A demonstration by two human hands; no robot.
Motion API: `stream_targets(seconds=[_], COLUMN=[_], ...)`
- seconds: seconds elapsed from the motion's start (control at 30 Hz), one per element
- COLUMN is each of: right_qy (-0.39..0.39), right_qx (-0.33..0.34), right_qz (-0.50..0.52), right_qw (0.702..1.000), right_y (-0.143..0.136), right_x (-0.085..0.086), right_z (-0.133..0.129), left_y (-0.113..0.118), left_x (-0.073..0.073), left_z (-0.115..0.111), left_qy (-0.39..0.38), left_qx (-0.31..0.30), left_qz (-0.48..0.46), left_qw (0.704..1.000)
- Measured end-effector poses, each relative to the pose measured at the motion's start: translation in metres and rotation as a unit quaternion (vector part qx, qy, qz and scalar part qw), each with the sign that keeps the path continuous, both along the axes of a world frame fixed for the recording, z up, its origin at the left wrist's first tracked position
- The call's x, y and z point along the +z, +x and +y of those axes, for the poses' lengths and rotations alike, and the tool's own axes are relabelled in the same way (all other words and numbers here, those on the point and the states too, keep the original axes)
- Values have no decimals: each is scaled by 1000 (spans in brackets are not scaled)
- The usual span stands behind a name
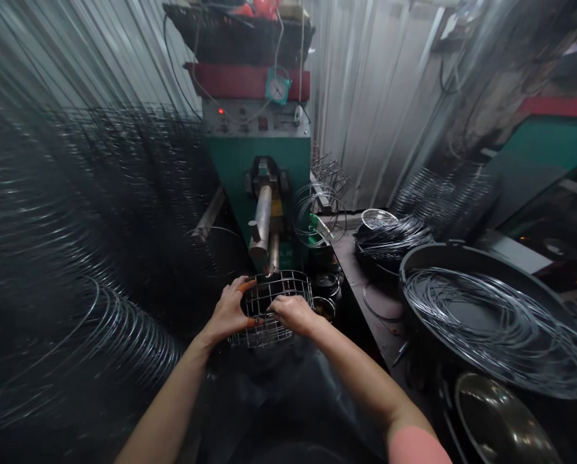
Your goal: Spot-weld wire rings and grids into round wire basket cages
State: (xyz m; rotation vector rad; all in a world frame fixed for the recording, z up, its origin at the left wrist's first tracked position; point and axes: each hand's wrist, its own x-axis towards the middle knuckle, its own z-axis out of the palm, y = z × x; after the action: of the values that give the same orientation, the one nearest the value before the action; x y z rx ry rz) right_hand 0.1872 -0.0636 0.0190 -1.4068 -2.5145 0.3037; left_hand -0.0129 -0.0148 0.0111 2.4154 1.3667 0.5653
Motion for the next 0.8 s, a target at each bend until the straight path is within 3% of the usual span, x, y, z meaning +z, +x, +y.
stream_targets(seconds=[0.27, 0.53, 0.7, 0.8], right_qy=[7, 5, -7, 2], right_qx=[-5, -71, -113, -119], right_qz=[-10, -21, -69, -37], right_qw=[1000, 997, 991, 992], right_y=[-3, -3, -11, -11], right_x=[9, 0, 13, 18], right_z=[21, 16, 32, 35], left_y=[-1, 5, 8, 8], left_x=[4, 2, 3, 4], left_z=[21, 20, 39, 47], left_qy=[-19, 0, 3, -1], left_qx=[-3, 19, 46, 46], left_qz=[-27, -18, -13, -16], left_qw=[999, 1000, 999, 999])
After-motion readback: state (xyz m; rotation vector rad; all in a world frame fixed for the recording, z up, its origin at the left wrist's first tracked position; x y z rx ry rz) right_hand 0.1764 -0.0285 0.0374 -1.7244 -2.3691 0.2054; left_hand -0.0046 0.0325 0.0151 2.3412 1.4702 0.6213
